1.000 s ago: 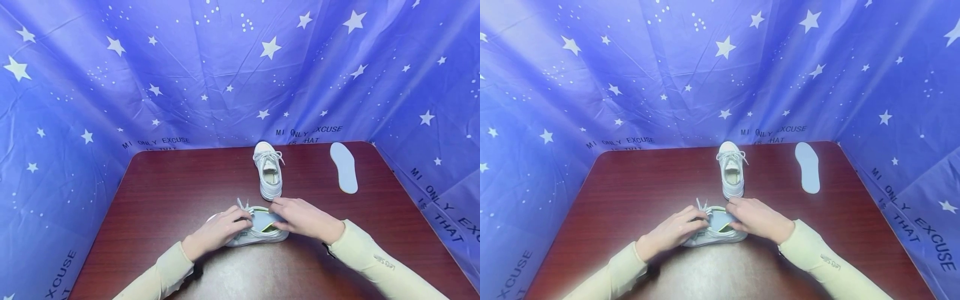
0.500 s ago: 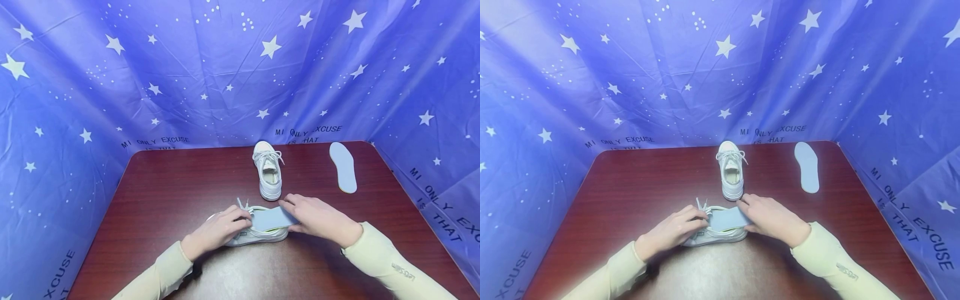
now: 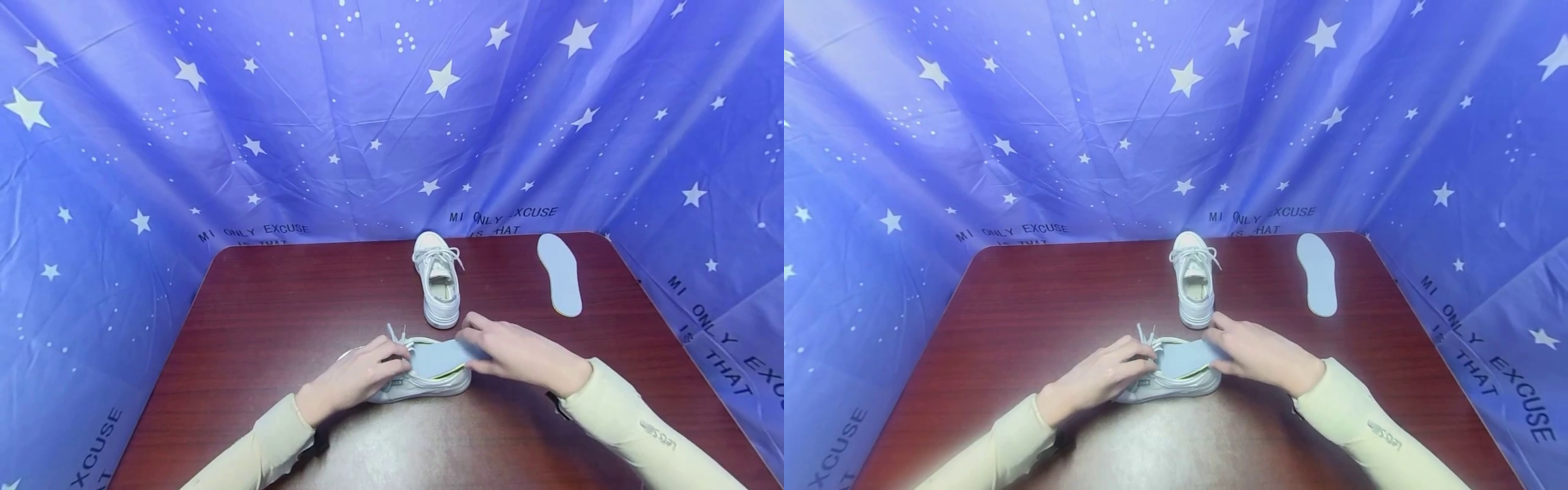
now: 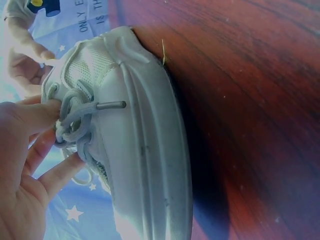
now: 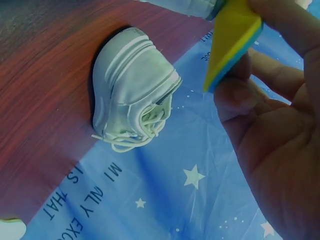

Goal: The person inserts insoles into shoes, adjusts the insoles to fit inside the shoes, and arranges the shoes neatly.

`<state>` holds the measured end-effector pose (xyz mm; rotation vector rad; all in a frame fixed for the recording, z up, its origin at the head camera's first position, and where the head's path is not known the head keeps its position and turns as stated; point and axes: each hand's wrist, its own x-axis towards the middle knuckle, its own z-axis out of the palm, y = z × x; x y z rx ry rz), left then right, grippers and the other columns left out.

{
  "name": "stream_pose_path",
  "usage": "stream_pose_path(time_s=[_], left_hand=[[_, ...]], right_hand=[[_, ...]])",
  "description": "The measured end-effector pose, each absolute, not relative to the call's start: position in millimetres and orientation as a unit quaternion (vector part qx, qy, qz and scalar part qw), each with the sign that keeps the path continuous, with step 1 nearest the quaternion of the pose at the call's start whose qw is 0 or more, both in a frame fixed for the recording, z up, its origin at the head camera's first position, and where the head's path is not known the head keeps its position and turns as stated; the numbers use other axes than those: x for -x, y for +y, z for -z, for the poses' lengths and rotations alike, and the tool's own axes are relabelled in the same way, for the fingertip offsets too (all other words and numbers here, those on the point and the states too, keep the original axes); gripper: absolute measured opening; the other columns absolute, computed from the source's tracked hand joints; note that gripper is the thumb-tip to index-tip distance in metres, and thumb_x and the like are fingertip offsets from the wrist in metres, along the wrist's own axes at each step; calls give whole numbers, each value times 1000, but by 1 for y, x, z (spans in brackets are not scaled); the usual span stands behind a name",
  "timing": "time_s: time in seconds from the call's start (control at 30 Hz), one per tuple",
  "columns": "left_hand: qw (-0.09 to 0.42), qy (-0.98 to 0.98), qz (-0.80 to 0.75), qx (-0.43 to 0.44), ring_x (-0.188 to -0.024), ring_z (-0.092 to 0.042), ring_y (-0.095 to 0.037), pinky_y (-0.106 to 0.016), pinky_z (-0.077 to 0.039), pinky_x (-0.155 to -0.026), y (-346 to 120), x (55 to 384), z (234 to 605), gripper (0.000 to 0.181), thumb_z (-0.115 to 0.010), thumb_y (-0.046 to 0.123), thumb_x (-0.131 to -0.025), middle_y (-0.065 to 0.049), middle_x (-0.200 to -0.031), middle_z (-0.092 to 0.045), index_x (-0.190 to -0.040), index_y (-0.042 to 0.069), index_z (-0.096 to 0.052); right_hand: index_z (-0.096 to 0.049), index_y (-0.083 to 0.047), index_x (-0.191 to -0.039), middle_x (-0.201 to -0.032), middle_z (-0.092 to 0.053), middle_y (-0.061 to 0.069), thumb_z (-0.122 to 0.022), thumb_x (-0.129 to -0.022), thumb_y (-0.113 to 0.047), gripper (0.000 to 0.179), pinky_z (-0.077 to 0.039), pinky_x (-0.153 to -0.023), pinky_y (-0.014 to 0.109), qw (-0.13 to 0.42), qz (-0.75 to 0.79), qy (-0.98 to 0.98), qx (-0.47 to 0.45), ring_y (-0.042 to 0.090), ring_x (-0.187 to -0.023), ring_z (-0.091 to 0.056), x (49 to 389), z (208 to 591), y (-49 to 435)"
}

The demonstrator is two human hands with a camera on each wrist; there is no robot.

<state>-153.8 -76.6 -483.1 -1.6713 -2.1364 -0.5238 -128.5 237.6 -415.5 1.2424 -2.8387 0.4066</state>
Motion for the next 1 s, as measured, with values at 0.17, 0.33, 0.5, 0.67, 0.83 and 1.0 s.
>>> stream_pose_path(time_s=[0.17,0.33,0.5,0.67,0.83,1.0], left_hand=[[196,-756,184,597,-112,-62,-17,-26,-54,-97,-76,155,483,31,-80,3,-84,-1,-121,-66,-113,13,-71],[202,-751,185,601,-111,-62,-17,-26,-54,-97,-76,155,483,31,-79,3,-84,-1,-121,-66,-113,13,-71],[205,-748,187,603,-110,-62,-17,-27,-55,-96,-76,155,484,30,-78,3,-85,-1,-120,-66,-112,12,-71],[205,-748,192,601,-109,-62,-17,-26,-54,-96,-75,155,485,27,-77,4,-86,-1,-119,-67,-111,12,-71],[207,-748,193,601,-110,-62,-17,-26,-55,-95,-75,155,486,26,-76,5,-87,-1,-119,-66,-111,13,-71],[208,-749,194,598,-109,-63,-16,-26,-55,-95,-75,155,487,18,-73,7,-93,-1,-118,-67,-110,13,-72]], right_hand=[[-70,-7,-109,-101,-56,-1,-83,-86,-15,28,-52,-66,24,7,-138,-906,-400,2,-71,-53,132,417,238],[-70,-8,-106,-99,-56,-3,-81,-88,-13,21,-52,-67,24,1,-154,-902,-404,4,-72,-56,134,418,237],[-70,-10,-102,-99,-58,-3,-79,-89,-11,15,-53,-67,24,8,-162,-898,-410,8,-74,-61,133,419,235],[-69,-10,-101,-101,-58,-3,-79,-89,-10,16,-53,-68,24,13,-159,-897,-412,6,-74,-60,133,420,233],[-69,-10,-102,-102,-58,-3,-79,-89,-11,16,-53,-68,24,15,-159,-898,-410,5,-75,-58,132,420,230],[-69,-9,-102,-105,-58,-2,-79,-89,-10,16,-54,-69,26,13,-157,-897,-413,7,-76,-61,131,421,227]])
